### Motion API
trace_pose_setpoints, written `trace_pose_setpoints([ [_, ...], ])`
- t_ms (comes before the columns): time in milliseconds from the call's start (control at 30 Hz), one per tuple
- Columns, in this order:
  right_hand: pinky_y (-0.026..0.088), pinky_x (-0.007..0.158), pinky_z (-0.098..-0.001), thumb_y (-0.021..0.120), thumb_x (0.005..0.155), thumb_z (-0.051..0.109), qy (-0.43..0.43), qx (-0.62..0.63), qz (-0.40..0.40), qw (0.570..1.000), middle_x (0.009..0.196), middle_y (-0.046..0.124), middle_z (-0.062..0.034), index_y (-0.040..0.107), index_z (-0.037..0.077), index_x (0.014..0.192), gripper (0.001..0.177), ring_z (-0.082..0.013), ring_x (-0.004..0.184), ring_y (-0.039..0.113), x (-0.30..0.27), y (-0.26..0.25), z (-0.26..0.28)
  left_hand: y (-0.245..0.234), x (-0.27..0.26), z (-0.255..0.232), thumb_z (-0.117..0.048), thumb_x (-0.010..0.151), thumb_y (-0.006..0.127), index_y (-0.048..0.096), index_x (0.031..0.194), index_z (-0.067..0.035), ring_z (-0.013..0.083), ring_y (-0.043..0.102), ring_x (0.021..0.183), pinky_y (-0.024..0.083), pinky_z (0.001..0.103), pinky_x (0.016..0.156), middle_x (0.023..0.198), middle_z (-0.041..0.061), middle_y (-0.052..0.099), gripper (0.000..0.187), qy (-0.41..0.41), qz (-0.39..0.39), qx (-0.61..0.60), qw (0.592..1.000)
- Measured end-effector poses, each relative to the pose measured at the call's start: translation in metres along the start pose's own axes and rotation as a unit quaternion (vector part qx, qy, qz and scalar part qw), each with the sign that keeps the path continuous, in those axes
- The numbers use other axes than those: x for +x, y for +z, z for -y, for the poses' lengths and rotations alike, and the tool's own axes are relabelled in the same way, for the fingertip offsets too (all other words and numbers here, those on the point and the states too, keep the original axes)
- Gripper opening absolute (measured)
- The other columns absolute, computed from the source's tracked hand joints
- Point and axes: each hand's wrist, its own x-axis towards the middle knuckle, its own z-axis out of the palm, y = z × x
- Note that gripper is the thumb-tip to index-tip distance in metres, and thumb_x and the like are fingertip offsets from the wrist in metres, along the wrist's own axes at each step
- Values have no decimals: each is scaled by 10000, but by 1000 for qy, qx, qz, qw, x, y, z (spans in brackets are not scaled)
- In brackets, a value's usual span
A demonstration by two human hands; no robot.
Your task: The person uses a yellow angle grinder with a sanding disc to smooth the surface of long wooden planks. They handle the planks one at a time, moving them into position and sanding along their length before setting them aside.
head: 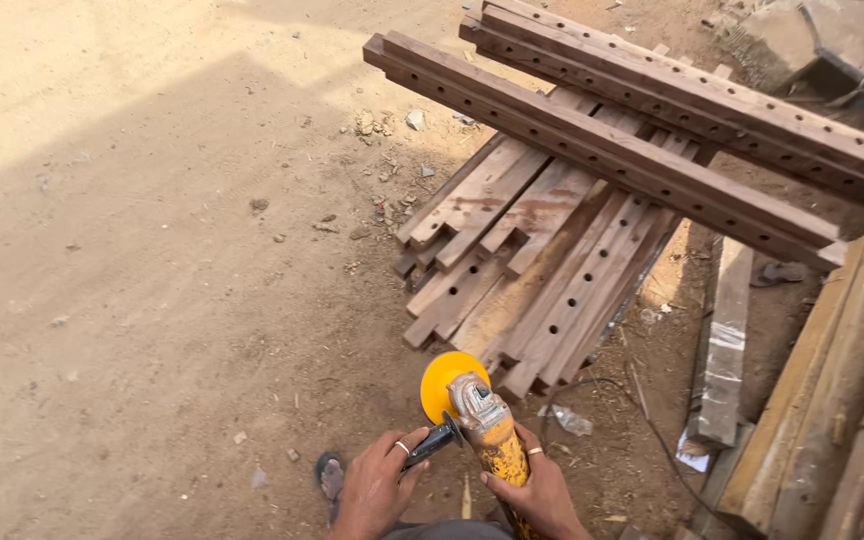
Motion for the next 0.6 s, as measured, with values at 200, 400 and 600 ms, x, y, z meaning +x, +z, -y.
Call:
trace_pose_setpoints([
  [200, 543, 935, -406, 857, 706, 452, -79, 11, 32, 996, 1201, 724, -187, 455, 117, 1477, 932, -320, 1098, 731, 54, 140, 133, -146, 31, 119, -153, 777, 823, 689, 1277, -161, 347, 708, 839, 562, 442, 685, 967, 111, 701, 518, -27, 3, 57, 998],
  [400, 548, 941, -420, 839, 708, 481, -55, -1, 34, 998, 1203, 719, -213, 433, 114, 1526, 985, -325, 1086, 726, 126, 206, 223, -243, 97, 194, -160, 814, 833, 700, 1246, -109, 314, 714, 882, 568, 406, 734, 1049, 136, 706, 455, 53, -18, 92, 994],
  [600, 535, 972, -430, 834, 734, 490, -101, 33, -2, 994, 1244, 703, -223, 407, 107, 1538, 988, -348, 1133, 710, 240, 243, 302, -302, 224, 251, -155, 810, 837, 711, 1235, -106, 301, 725, 879, 576, 394, 735, 1033, 136, 718, 446, 70, -16, 115, 991],
])
